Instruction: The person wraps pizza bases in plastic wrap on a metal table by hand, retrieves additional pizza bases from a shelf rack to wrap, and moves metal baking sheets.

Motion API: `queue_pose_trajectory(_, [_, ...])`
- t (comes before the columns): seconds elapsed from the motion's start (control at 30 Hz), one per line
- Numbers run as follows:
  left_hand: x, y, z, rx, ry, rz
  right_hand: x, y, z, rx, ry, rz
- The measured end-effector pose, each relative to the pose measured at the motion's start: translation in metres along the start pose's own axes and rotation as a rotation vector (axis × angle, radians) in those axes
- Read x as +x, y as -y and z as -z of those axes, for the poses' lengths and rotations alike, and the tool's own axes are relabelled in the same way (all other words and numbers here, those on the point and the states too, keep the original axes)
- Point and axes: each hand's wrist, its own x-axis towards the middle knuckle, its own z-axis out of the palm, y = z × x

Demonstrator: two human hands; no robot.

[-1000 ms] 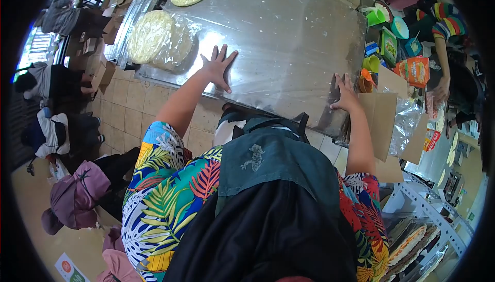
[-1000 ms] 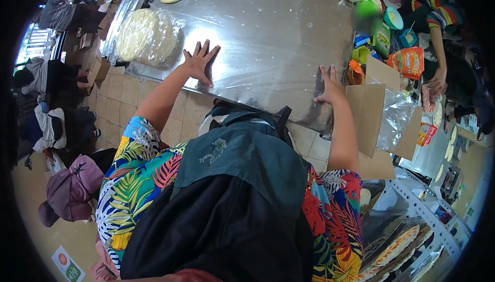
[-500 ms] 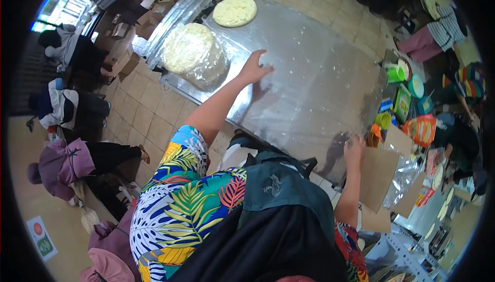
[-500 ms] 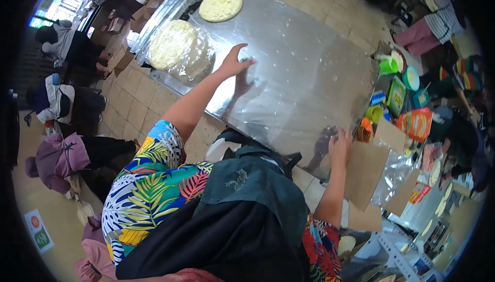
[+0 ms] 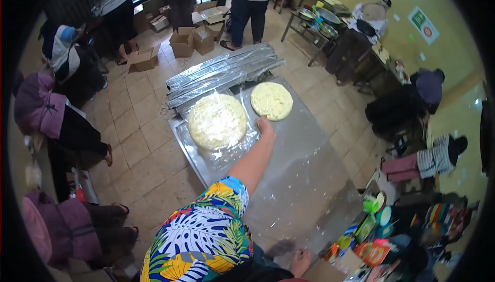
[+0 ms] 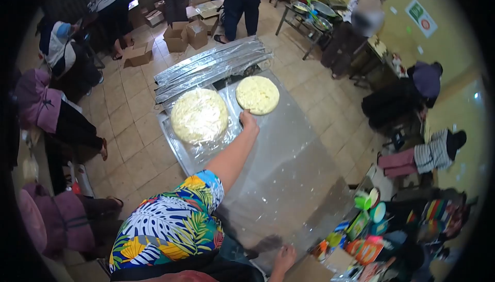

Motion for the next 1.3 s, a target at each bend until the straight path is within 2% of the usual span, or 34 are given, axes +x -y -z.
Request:
queue_pose_trajectory(0.07, [0.01, -0.002, -0.008, -0.024, -0.052, 0.016, 0.01, -0.007, 0.008, 0.005, 0.009, -0.005])
queue_pose_trajectory(0.13, [-0.019, -0.032, -0.017, -0.442, 0.04, 0.016, 0.024, -0.016, 0.024, -0.233, 0.241, 0.423])
queue_pose_trajectory(0.17, [-0.024, -0.037, -0.022, -0.435, -0.022, 0.021, 0.027, 0.001, 0.03, -0.256, 0.249, 0.427])
queue_pose_trajectory(0.23, [-0.025, -0.042, -0.018, -0.428, -0.007, 0.123, 0.025, 0.052, 0.029, -0.026, 0.063, -0.068])
queue_pose_trajectory(0.27, [-0.023, -0.044, -0.015, -0.412, 0.027, 0.205, 0.028, 0.059, 0.029, -0.04, 0.065, -0.066])
queue_pose_trajectory(0.3, [-0.019, -0.043, -0.013, -0.391, 0.084, 0.179, 0.032, 0.065, 0.028, -0.034, 0.043, -0.068])
queue_pose_trajectory(0.4, [-0.018, -0.034, -0.016, -0.277, 0.079, 0.125, 0.041, 0.088, 0.028, -0.027, 0.036, -0.081])
queue_pose_trajectory(0.53, [-0.01, -0.024, -0.022, -0.341, 0.076, 0.019, 0.042, 0.092, 0.022, 0.008, 0.074, -0.136])
queue_pose_trajectory(0.6, [-0.002, -0.02, -0.018, -0.561, 0.138, 0.153, 0.037, 0.1, 0.023, -0.007, 0.056, -0.116])
queue_pose_trajectory(0.7, [0.004, -0.005, -0.007, -0.698, 0.234, 0.229, 0.035, 0.107, 0.023, -0.018, 0.037, -0.117])
queue_pose_trajectory(0.87, [-0.01, -0.009, -0.023, -0.732, 0.193, 0.354, 0.025, 0.105, 0.021, 0.002, 0.015, -0.214])
queue_pose_trajectory(0.97, [-0.013, -0.009, -0.024, -0.794, 0.272, 0.307, 0.003, 0.102, 0.023, 0.01, 0.025, -0.292])
queue_pose_trajectory(1.03, [-0.027, -0.032, -0.024, -0.807, 0.622, 0.3, -0.011, 0.101, 0.022, 0.027, 0.028, -0.342])
queue_pose_trajectory(1.23, [-0.042, -0.116, -0.04, -0.709, 0.836, 0.357, -0.048, 0.076, 0.007, 0.06, -0.058, -0.397])
queue_pose_trajectory(1.3, [-0.048, -0.133, -0.04, -0.671, 0.914, 0.386, -0.059, 0.058, 0.003, 0.067, -0.073, -0.3])
